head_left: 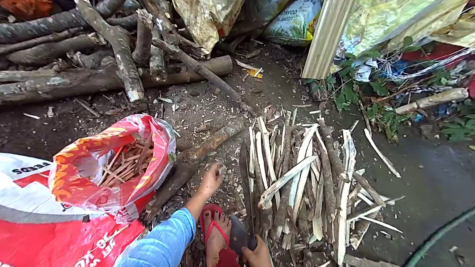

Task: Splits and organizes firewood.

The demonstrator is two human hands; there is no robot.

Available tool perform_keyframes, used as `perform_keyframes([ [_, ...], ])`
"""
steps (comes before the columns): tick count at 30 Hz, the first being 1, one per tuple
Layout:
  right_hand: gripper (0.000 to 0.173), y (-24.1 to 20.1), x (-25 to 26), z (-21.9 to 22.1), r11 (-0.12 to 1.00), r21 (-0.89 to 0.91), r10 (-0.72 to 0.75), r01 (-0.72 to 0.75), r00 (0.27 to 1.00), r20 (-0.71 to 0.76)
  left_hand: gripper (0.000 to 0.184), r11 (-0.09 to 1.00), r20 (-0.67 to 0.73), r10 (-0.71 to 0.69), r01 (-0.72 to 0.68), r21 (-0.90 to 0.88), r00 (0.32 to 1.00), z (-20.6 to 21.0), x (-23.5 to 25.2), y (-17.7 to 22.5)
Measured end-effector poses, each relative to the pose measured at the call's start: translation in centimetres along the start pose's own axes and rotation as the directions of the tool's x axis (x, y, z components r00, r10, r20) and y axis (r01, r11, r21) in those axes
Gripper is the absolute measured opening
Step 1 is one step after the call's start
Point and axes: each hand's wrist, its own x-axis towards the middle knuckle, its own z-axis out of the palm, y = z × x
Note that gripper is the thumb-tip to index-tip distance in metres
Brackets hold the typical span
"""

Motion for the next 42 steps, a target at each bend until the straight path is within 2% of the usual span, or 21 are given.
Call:
perform_keyframes([
  [5, 0.049, -2.4, -3.1, -1.7, 0.978, -0.117, -0.179, 0.175, 0.983, -0.024, 0.038, 0.991, 0.018, 0.016, -0.018, 0.13, 1.0, 1.0, 0.0, -1.3],
  [10, 0.044, -3.9, -4.6, -1.9, 0.932, -0.223, -0.299, 0.286, 0.954, -0.028, 0.038, 0.977, 0.065, -0.013, -0.001, 0.212, 0.998, 0.7, -0.4, 0.3],
  [18, 0.045, -4.5, -3.3, -1.9, 0.93, -0.332, -0.153, 0.16, 0.987, 0.047, 0.035, 0.963, 0.112, -0.012, -0.018, 0.268, 0.994, 0.4, -0.2, 0.5],
  [24, 0.044, -4.1, -4.3, -2.3, 0.911, -0.347, -0.246, 0.223, 0.969, -0.024, 0.032, 0.93, 0.097, 0.079, -0.109, 0.352, 0.992, -0.6, -1.1, 3.1],
  [28, 0.048, -4.0, -3.3, -2.1, 0.928, -0.356, -0.112, 0.114, 0.993, 0.024, 0.036, 0.918, 0.153, -0.012, -0.049, 0.393, 0.988, 0.4, 0.1, 0.9],
  [31, 0.048, -3.9, -3.8, -2.1, 0.942, -0.282, -0.195, 0.18, 0.981, -0.025, 0.035, 0.904, 0.168, 0.004, -0.075, 0.421, 0.986, -0.1, 0.1, 2.7],
  [33, 0.047, -4.0, -4.5, -2.0, 0.94, -0.267, -0.232, 0.213, 0.972, -0.041, 0.032, 0.906, 0.124, 0.095, -0.138, 0.4, 0.988, -0.3, -0.4, 3.5],
  [35, 0.046, -3.7, -4.2, -1.6, 0.94, -0.283, -0.205, 0.189, 0.979, -0.026, 0.033, 0.917, 0.097, 0.126, -0.153, 0.369, 0.987, 0.3, -0.3, 2.8],
  [37, 0.047, -3.4, -3.2, -1.4, 0.945, -0.304, -0.121, 0.117, 0.993, 0.006, 0.039, 0.935, 0.131, 0.001, -0.047, 0.351, 0.991, 0.6, 0.2, 1.1],
  [38, 0.047, -3.5, -2.7, -1.5, 0.948, -0.301, -0.101, 0.099, 0.995, 0.007, 0.05, 0.94, 0.131, -0.04, -0.007, 0.342, 0.991, 0.4, 0.3, 0.4],
  [40, 0.047, -3.6, -2.4, -1.9, 0.951, -0.274, -0.156, 0.145, 0.988, -0.021, 0.088, 0.951, 0.08, -0.069, 0.041, 0.306, 0.994, -0.5, -0.4, 0.2],
  [42, 0.045, -3.5, -3.3, -2.1, 0.948, -0.239, -0.23, 0.212, 0.972, -0.05, 0.107, 0.969, -0.031, -0.036, 0.042, 0.245, 0.999, -1.8, -2.7, -0.4],
])
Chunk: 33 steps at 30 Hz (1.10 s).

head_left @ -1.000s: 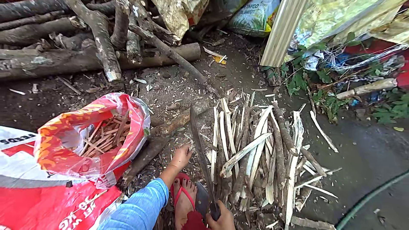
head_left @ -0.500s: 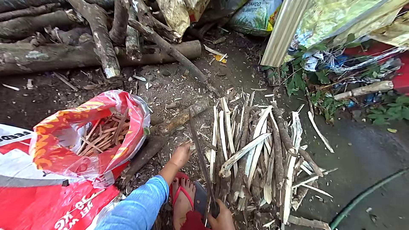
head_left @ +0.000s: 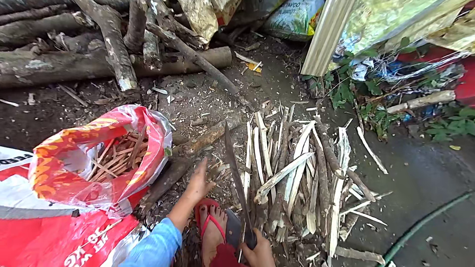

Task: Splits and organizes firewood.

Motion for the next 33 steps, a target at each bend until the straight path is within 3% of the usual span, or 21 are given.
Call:
perform_keyframes([
  [2, 0.043, -0.2, -0.6, -0.1, 0.995, 0.023, -0.092, 0.094, 0.992, -0.081, 0.11, 0.999, -0.111, 0.012, -0.018, -0.051, 0.994, -1.2, -1.8, -1.0],
  [5, 0.038, -0.1, -0.8, 1.1, 0.984, -0.01, -0.175, 0.177, 0.963, -0.203, 0.104, 0.999, -0.169, -0.018, 0.011, -0.04, 0.985, -2.3, -4.1, -2.9],
  [10, 0.048, 0.0, 2.8, 2.3, 0.99, -0.102, 0.109, -0.102, 0.991, 0.073, 0.094, 0.992, -0.132, -0.122, 0.122, -0.013, 0.984, -2.3, -5.1, -4.1],
  [14, 0.046, -0.7, 2.4, 1.5, 0.999, -0.015, -0.034, 0.034, 0.999, -0.008, 0.09, 0.993, -0.114, -0.12, 0.117, -0.029, 0.986, -2.3, -5.5, -3.5],
  [18, 0.041, -0.5, 1.0, 1.9, 0.98, 0.018, -0.192, 0.2, 0.959, -0.208, 0.086, 0.996, -0.12, -0.092, 0.089, -0.028, 0.989, -2.4, -5.3, -3.4],
  [20, 0.041, -0.1, 1.4, 2.5, 0.994, -0.012, -0.105, 0.104, 0.981, -0.163, 0.083, 0.994, -0.101, -0.11, 0.11, -0.01, 0.989, -2.4, -5.1, -3.4],
  [23, 0.049, -0.5, 3.8, 2.1, 0.985, -0.107, 0.146, -0.138, 0.987, 0.072, 0.081, 0.992, -0.075, -0.129, 0.129, 0.006, 0.989, -2.1, -4.9, -3.0],
  [27, 0.042, -1.2, 3.3, 1.2, 0.999, -0.047, 0.005, -0.004, 1.0, 0.01, 0.079, 0.996, -0.092, -0.086, 0.085, -0.007, 0.992, -1.8, -5.3, -3.1],
  [30, 0.042, -0.5, 2.0, 2.0, 0.977, 0.005, -0.209, 0.214, 0.957, -0.203, 0.076, 0.998, -0.122, -0.055, 0.052, -0.026, 0.991, -1.9, -5.4, -3.6],
  [31, 0.041, 0.0, 1.9, 2.6, 0.971, 0.008, -0.229, 0.238, 0.943, -0.241, 0.075, 0.998, -0.116, -0.062, 0.059, -0.023, 0.991, -2.0, -5.5, -3.7],
  [33, 0.042, 0.7, 2.6, 3.4, 0.995, 0.01, -0.102, 0.104, 0.986, -0.136, 0.075, 0.996, -0.096, -0.094, 0.093, -0.013, 0.991, -2.1, -5.3, -3.6],
])
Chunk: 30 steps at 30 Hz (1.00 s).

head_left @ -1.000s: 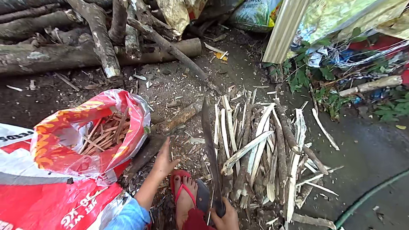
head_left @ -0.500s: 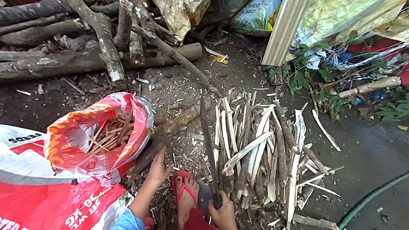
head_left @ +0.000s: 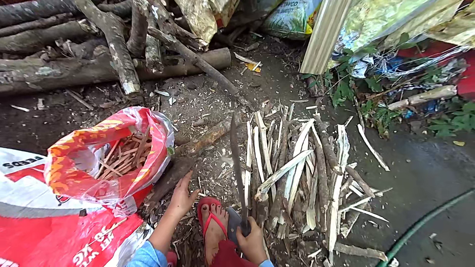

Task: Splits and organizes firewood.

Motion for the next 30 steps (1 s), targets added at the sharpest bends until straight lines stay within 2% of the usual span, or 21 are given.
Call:
perform_keyframes([
  [2, 0.046, 0.6, 1.9, 0.4, 0.971, -0.107, 0.234, -0.215, 0.949, 0.213, 0.075, 1.0, 0.02, -0.018, 0.018, 0.006, 1.0, 0.1, 0.2, 0.5],
  [3, 0.047, 1.0, 2.5, 0.7, 0.956, -0.141, 0.286, -0.258, 0.924, 0.252, 0.075, 1.0, 0.022, -0.014, 0.014, 0.002, 1.0, 0.2, 0.2, 0.7],
  [8, 0.046, 0.8, 1.6, -0.2, 0.987, -0.019, 0.161, -0.161, 0.967, 0.197, 0.073, 1.0, 0.022, 0.001, 0.0, -0.014, 1.0, 0.6, 0.0, 0.6],
  [11, 0.045, 0.2, 0.2, -0.5, 0.995, 0.026, 0.088, -0.091, 0.99, 0.107, 0.073, 1.0, 0.033, -0.011, 0.012, -0.029, 0.999, 0.9, 0.2, 0.2],
  [13, 0.044, 0.7, 0.3, 0.1, 0.987, -0.02, 0.163, -0.162, 0.977, 0.141, 0.073, 0.999, 0.045, -0.016, 0.017, -0.034, 0.999, 1.4, 0.4, 0.1],
  [15, 0.047, 1.4, 1.7, 0.6, 0.949, -0.143, 0.31, -0.282, 0.918, 0.246, 0.072, 0.999, 0.065, -0.02, 0.022, -0.036, 0.998, 1.8, 0.8, 0.4],
  [17, 0.049, 2.0, 2.7, 1.1, 0.923, -0.217, 0.373, -0.319, 0.883, 0.284, 0.072, 0.998, 0.092, -0.026, 0.031, -0.058, 0.995, 2.3, 1.1, 0.9],
  [20, 0.049, 1.8, 2.5, 1.1, 0.931, -0.23, 0.342, -0.283, 0.896, 0.282, 0.071, 0.995, 0.124, -0.017, 0.029, -0.097, 0.992, 3.2, 1.3, 1.5],
  [25, 0.045, 1.7, 0.2, 0.2, 0.989, -0.02, 0.15, -0.148, 0.981, 0.12, 0.07, 0.991, 0.115, 0.01, 0.006, -0.134, 0.993, 3.6, 1.8, 2.1],
  [27, 0.044, 2.7, 0.0, 0.7, 0.994, 0.026, 0.107, -0.109, 0.992, 0.063, 0.07, 0.988, 0.106, 0.008, 0.008, -0.154, 0.994, 3.9, 1.9, 2.0],
  [28, 0.045, 3.2, 0.1, 0.9, 0.989, 0.008, 0.144, -0.145, 0.985, 0.092, 0.07, 0.988, 0.101, 0.004, 0.012, -0.154, 0.995, 4.0, 1.8, 2.0],
  [30, 0.05, 4.0, 1.3, 1.2, 0.95, -0.127, 0.31, -0.287, 0.921, 0.235, 0.07, 0.987, 0.1, -0.002, 0.017, -0.157, 0.995, 4.4, 2.0, 2.2],
])
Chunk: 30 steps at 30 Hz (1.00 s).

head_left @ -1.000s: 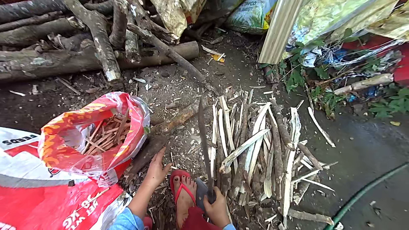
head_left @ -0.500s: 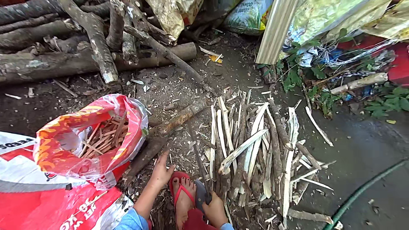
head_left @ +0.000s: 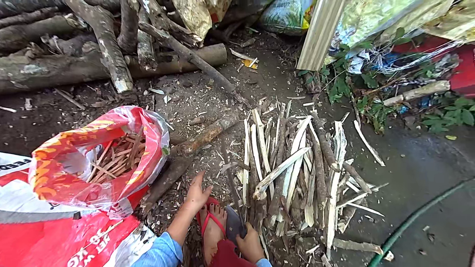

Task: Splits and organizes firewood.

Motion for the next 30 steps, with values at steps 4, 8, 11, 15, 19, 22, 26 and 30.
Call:
perform_keyframes([
  [4, 0.05, 0.4, 1.2, 0.4, 0.991, -0.087, 0.109, -0.101, 0.99, 0.093, 0.073, 0.999, 0.026, -0.02, 0.021, -0.027, 0.999, 1.4, 0.6, 0.4],
  [8, 0.052, 0.1, 1.1, 0.8, 0.988, -0.102, 0.127, -0.119, 0.989, 0.077, 0.066, 0.998, 0.026, -0.069, 0.069, -0.009, 0.997, 2.5, 1.8, 1.8],
  [11, 0.054, 0.3, 1.2, 0.9, 0.988, -0.097, 0.126, -0.118, 0.989, 0.08, 0.058, 0.982, 0.1, -0.184, 0.178, 0.065, 0.978, 3.1, 2.5, 3.2],
  [15, 0.054, 0.8, 1.6, 0.8, 0.995, -0.044, 0.095, -0.091, 0.99, 0.103, 0.075, 0.956, 0.216, -0.263, 0.284, -0.076, 0.94, 4.7, 2.4, 3.1],
  [19, 0.049, 1.2, 0.9, 0.3, 0.996, 0.088, 0.026, -0.033, 0.996, 0.083, 0.067, 0.918, 0.214, -0.293, 0.337, -0.208, 0.932, 4.4, 1.7, 2.8],
  [22, 0.043, 1.6, 0.0, 0.1, 0.981, 0.196, -0.015, 0.003, 0.998, 0.059, 0.053, 0.889, 0.178, -0.338, 0.375, -0.263, 0.924, 1.9, 1.5, 2.9],
  [26, 0.042, 1.8, -0.4, -0.4, 0.968, 0.248, 0.011, -0.026, 0.998, 0.059, 0.039, 0.934, 0.173, -0.318, 0.339, -0.111, 0.932, -1.3, 2.2, 1.3],
  [30, 0.043, 1.8, 0.0, -0.8, 0.977, 0.206, 0.044, -0.061, 0.995, 0.084, 0.049, 0.928, 0.189, -0.329, 0.281, 0.243, 0.925, -1.9, 3.2, 0.5],
])
